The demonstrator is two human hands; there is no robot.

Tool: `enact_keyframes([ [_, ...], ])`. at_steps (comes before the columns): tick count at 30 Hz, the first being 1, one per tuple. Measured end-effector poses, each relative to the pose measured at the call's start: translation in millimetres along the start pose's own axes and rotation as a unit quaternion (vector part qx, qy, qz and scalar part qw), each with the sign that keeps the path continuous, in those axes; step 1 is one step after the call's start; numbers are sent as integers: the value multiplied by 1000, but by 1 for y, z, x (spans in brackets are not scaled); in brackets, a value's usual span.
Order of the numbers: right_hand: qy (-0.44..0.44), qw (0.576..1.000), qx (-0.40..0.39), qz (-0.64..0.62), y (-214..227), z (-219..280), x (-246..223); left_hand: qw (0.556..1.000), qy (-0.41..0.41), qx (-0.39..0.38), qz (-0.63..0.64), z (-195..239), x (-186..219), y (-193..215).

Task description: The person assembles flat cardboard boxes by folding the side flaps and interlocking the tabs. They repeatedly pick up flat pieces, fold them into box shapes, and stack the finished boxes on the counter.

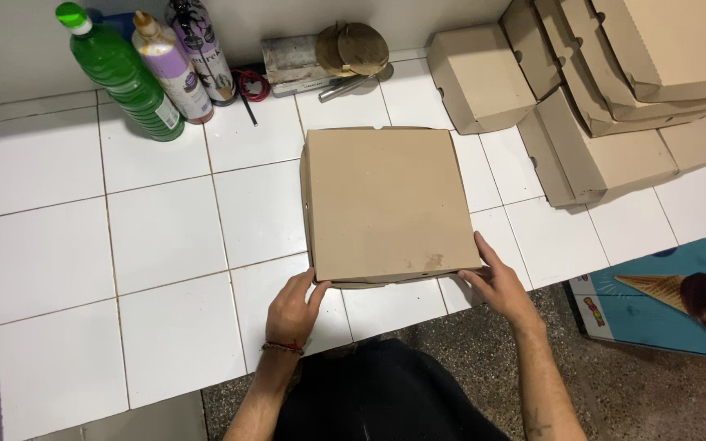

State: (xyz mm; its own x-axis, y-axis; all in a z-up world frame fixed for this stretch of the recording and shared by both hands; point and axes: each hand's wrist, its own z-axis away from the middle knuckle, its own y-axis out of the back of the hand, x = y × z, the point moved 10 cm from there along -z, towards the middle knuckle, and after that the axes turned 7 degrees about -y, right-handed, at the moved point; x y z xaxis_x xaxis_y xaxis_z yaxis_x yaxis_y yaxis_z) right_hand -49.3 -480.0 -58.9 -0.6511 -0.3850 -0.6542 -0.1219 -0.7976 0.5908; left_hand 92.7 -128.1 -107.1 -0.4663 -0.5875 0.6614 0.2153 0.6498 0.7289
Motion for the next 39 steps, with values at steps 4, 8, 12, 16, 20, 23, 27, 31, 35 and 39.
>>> enact_keyframes([
  [4, 3, 999, 5, 36, -1, -12, 21, 996, 17, 44, 80, -6, 1, 14],
  [8, 29, 998, 27, 46, 3, -14, 18, 995, -69, 51, 52, -12, 7, 10],
  [12, -3, 998, 40, 54, 5, -18, 31, 992, -109, 51, -25, -15, 3, 5],
  [16, 12, 994, 59, 88, 10, -24, 38, 983, -150, 62, -91, -16, -1, 0],
  [20, 39, 990, 48, 125, 8, -30, 42, 983, -134, 88, -90, -18, -5, 7],
  [23, 71, 986, 29, 146, 6, -31, 42, 986, -120, 100, -63, -24, 0, 16],
  [27, 159, 972, 54, 163, 5, -30, 35, 983, -131, 89, -91, -33, 6, 24],
  [31, 188, 970, 82, 134, 3, -33, 49, 969, -176, 108, -138, -38, 3, 22],
  [35, 192, 977, 85, 48, 1, -39, 72, 952, -221, 103, -184, -40, 4, 22],
  [39, 192, 978, 66, 41, -7, -40, 68, 952, -243, 85, -163, -47, 4, 23],
])
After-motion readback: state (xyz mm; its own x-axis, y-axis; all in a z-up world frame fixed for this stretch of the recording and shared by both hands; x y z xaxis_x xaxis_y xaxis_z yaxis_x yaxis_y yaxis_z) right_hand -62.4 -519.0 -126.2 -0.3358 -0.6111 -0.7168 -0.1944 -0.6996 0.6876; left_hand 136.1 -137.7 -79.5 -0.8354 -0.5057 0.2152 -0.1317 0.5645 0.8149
